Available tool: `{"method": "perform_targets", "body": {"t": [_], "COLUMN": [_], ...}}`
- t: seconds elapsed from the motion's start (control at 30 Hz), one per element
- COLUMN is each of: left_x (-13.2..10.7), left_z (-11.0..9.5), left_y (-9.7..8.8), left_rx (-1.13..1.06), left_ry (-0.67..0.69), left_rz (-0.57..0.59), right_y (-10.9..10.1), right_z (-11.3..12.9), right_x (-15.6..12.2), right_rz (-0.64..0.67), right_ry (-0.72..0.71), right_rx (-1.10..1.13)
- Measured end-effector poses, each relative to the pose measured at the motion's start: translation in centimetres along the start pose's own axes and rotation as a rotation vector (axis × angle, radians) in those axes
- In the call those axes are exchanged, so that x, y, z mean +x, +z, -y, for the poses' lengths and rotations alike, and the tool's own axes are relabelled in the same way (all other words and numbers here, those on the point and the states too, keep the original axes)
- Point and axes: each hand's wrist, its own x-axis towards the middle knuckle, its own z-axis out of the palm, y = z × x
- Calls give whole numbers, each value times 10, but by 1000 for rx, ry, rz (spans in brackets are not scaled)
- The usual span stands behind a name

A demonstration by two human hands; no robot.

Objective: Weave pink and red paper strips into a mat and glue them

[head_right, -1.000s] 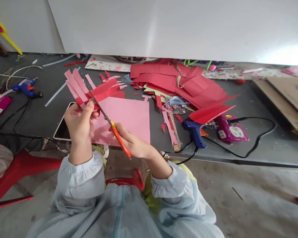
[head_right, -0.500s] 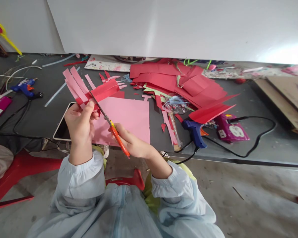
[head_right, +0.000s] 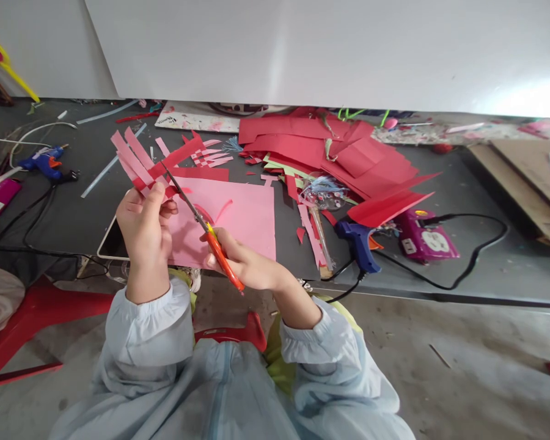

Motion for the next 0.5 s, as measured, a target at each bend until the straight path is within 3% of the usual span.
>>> {"method": "perform_targets", "body": {"t": [0.13,0.23,0.5], "left_x": [6,12,32], "left_z": [1,6,26], "left_y": [-5,-11,-34], "left_rx": [5,59,472], "left_ry": [29,139,444], "left_rz": [-13,-37,-103], "right_y": [-5,-8,-9], "right_z": [-3,-4,-8], "right_x": [-4,-7,-7], "right_rz": [-44,-96,-192], "right_ry": [-19,-39,-134], "right_rx": [16,4,133]}}
